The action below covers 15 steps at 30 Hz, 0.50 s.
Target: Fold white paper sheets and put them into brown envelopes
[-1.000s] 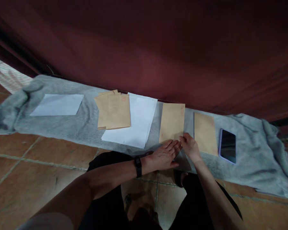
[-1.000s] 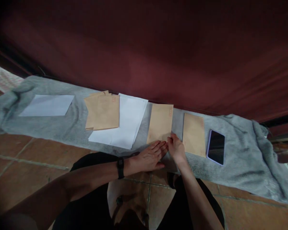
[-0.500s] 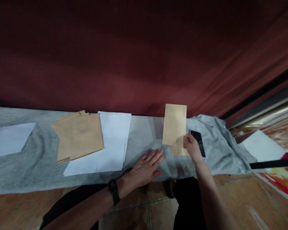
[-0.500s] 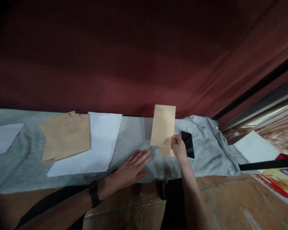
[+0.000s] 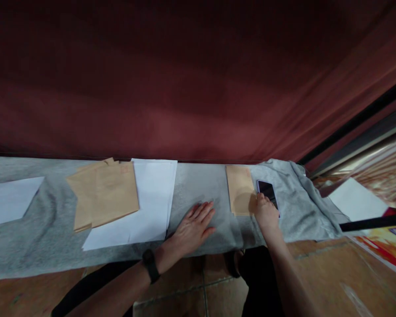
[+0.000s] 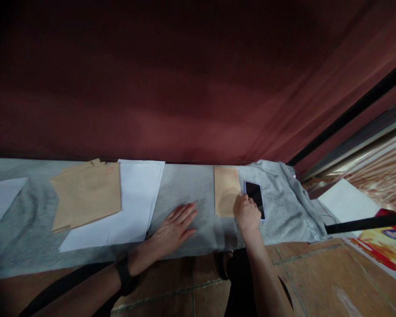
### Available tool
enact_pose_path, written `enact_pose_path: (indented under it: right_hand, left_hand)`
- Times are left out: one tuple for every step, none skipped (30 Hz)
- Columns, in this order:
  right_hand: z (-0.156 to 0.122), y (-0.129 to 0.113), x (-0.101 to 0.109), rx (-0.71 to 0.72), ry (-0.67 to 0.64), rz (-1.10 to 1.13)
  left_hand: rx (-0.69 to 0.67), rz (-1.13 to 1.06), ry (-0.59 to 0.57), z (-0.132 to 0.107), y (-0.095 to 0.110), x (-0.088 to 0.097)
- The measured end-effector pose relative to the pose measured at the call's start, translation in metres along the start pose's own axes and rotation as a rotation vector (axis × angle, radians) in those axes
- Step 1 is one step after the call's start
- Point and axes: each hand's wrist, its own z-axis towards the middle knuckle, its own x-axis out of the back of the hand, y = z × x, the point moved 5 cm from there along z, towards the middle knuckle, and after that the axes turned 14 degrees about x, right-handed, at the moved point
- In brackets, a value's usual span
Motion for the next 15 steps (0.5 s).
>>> enact_pose_path:
  right_hand:
    - [0.000, -0.004, 0.002, 0.030, 0.027, -0.037]
    - [0.001, -0.009, 0.003, 0.058, 0.054, -0.055]
    - [0.001, -0.014, 0.003, 0.085, 0.080, -0.058]
    - [0.002, -0.020, 0.002, 0.114, 0.104, -0.047]
    - [0.003, -0.027, 0.000, 0.148, 0.125, -0.024]
    - [0.004, -0.035, -0.002, 0.189, 0.143, 0.006]
    - [0.004, -0.043, -0.006, 0.234, 0.156, 0.038]
    - [0.004, -0.051, -0.009, 0.278, 0.161, 0.066]
    - [0.003, -0.059, -0.014, 0.318, 0.157, 0.088]
    - [0.002, -0.065, -0.018, 0.345, 0.144, 0.101]
    - [0.001, -0.070, -0.022, 0.359, 0.126, 0.105]
    - [0.000, -0.073, -0.025, 0.363, 0.106, 0.103]
    - [-0.001, -0.076, -0.027, 0.361, 0.088, 0.097]
    - [-0.002, -0.077, -0.029, 0.354, 0.074, 0.090]
    - [-0.002, -0.078, -0.029, 0.345, 0.064, 0.082]
  left_hand:
    - [0.021, 0.002, 0.010, 0.001, -0.003, 0.002]
    - [0.050, 0.005, 0.023, 0.002, -0.007, 0.005]
    - [0.092, 0.012, 0.037, 0.002, -0.011, 0.008]
    - [0.149, 0.026, 0.050, 0.002, -0.017, 0.011]
    - [0.224, 0.051, 0.059, 0.002, -0.024, 0.014]
    - [0.318, 0.086, 0.060, 0.001, -0.033, 0.017]
    - [0.421, 0.129, 0.052, -0.001, -0.042, 0.020]
    - [0.524, 0.176, 0.037, -0.003, -0.052, 0.024]
    - [0.617, 0.222, 0.020, -0.007, -0.061, 0.027]
    - [0.693, 0.263, 0.003, -0.010, -0.069, 0.031]
    - [0.747, 0.296, -0.015, -0.013, -0.075, 0.034]
    - [0.783, 0.318, -0.031, -0.016, -0.081, 0.036]
    - [0.803, 0.332, -0.047, -0.018, -0.085, 0.038]
    - [0.813, 0.339, -0.064, -0.020, -0.088, 0.039]
    - [0.815, 0.342, -0.082, -0.021, -0.090, 0.039]
